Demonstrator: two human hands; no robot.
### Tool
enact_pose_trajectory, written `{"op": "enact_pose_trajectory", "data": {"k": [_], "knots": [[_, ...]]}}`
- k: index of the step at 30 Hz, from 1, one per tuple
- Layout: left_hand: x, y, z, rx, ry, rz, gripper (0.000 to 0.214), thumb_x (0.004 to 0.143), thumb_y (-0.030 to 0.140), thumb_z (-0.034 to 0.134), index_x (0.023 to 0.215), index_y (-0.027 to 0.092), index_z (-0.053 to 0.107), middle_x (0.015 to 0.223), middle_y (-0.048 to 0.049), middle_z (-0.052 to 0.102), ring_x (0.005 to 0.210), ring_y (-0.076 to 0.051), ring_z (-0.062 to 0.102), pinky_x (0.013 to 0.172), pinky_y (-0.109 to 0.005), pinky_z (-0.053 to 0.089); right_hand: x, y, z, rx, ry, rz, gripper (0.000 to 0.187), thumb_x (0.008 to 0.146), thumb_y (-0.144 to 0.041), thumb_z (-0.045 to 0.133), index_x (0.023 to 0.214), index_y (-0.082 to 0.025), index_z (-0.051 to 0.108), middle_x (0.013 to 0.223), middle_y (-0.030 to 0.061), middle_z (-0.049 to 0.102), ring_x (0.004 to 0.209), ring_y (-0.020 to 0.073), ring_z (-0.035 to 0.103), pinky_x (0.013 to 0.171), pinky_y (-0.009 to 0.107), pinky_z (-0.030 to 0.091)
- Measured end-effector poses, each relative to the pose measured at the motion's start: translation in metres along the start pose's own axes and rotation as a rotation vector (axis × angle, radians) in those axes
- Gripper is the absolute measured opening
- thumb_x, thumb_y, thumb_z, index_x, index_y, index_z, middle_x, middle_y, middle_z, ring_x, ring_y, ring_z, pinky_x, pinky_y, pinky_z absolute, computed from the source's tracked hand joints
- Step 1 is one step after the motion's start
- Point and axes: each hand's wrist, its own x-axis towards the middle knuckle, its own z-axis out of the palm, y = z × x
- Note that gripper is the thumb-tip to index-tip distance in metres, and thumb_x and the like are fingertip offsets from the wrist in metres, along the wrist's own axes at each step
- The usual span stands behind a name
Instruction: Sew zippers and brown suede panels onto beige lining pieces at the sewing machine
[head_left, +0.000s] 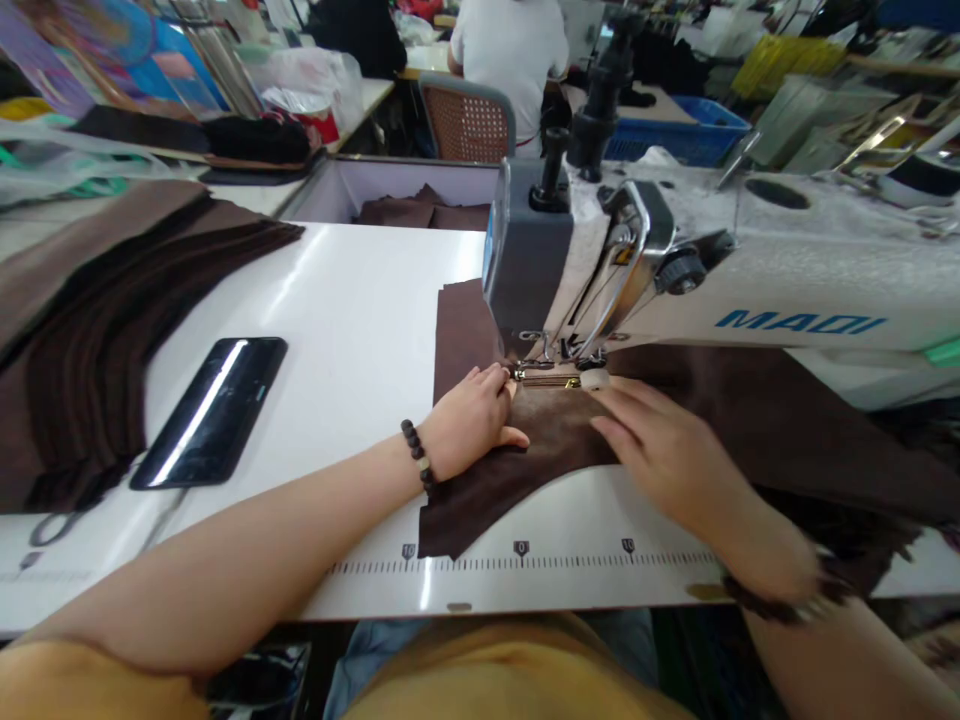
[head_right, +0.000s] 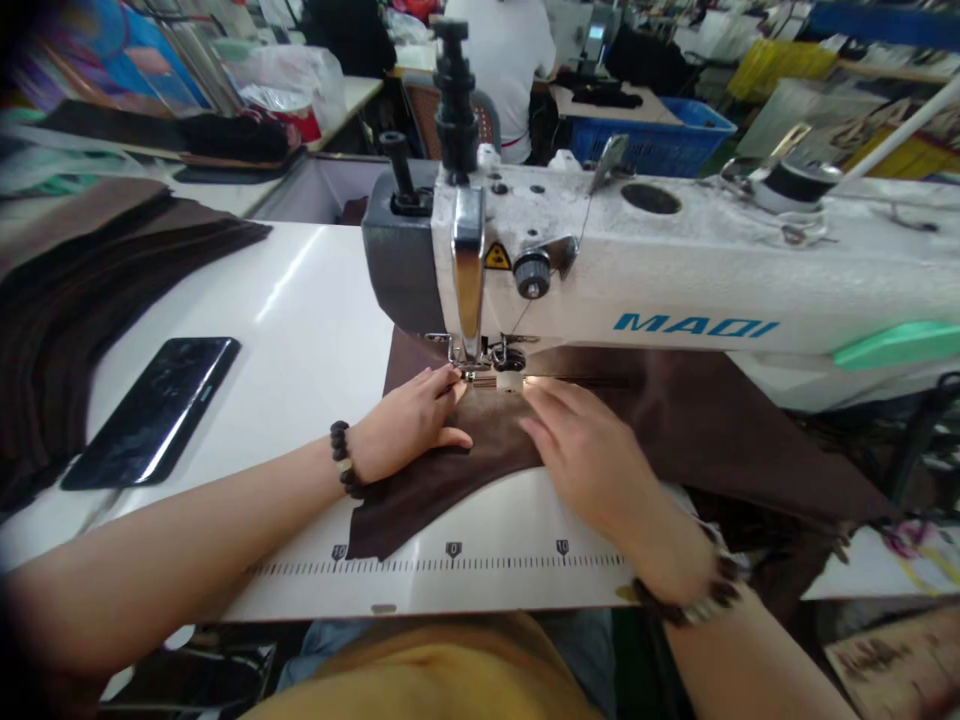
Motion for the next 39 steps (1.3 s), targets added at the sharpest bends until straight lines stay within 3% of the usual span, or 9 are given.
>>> {"op": "enact_pose_trajectory", "data": {"k": [4,7,16,27,39], "knots": [[0.0,0.0,0.001,-0.003,-0.002,-0.015,0.067,0.071,0.057,0.057,0.108,0.001,0.052,0.115,-0.0178,0.051,0.111,-0.026,0.048,0.101,-0.037,0.033,0.027,-0.009,0.041,0.057,-0.138,0.031,0.035,0.088,-0.02,0.042,0.122,-0.012,0.048,0.121,0.0142,0.052,0.115,0.0257,0.046,0.098,0.05,0.036],[0.0,0.001,0.001,-0.008,0.008,-0.017,0.066,0.072,0.057,0.056,0.107,0.001,0.053,0.115,-0.0189,0.051,0.11,-0.026,0.049,0.101,-0.038,0.033,0.032,-0.007,0.056,0.13,-0.14,0.05,0.035,0.089,-0.018,0.041,0.123,-0.014,0.047,0.124,0.0118,0.051,0.117,0.0242,0.045,0.102,0.053,0.03],[-0.001,0.0,0.001,-0.049,0.044,-0.02,0.064,0.068,0.055,0.062,0.105,0.003,0.054,0.11,-0.0186,0.054,0.112,-0.029,0.048,0.095,-0.039,0.04,0.027,0.002,0.053,0.247,-0.115,0.007,0.032,0.088,-0.017,0.042,0.118,-0.018,0.052,0.124,0.0089,0.052,0.114,0.021,0.048,0.102,0.048,0.033],[0.0,-0.001,0.0,-0.053,0.013,-0.032,0.066,0.07,0.054,0.06,0.108,0.001,0.052,0.118,-0.0204,0.05,0.115,-0.029,0.046,0.099,-0.038,0.037,0.028,0.003,0.053,0.249,-0.105,0.029,0.034,0.086,-0.017,0.049,0.12,-0.019,0.052,0.12,0.0077,0.055,0.111,0.0204,0.051,0.099,0.045,0.038],[0.003,-0.007,0.0,-0.063,0.083,-0.008,0.061,0.067,0.053,0.063,0.102,0.005,0.056,0.105,-0.016,0.056,0.105,-0.028,0.052,0.091,-0.039,0.044,0.032,0.004,0.055,0.225,-0.071,0.047,0.033,0.086,-0.019,0.049,0.119,-0.022,0.053,0.117,0.0057,0.058,0.108,0.0196,0.053,0.1,0.045,0.037]]}}
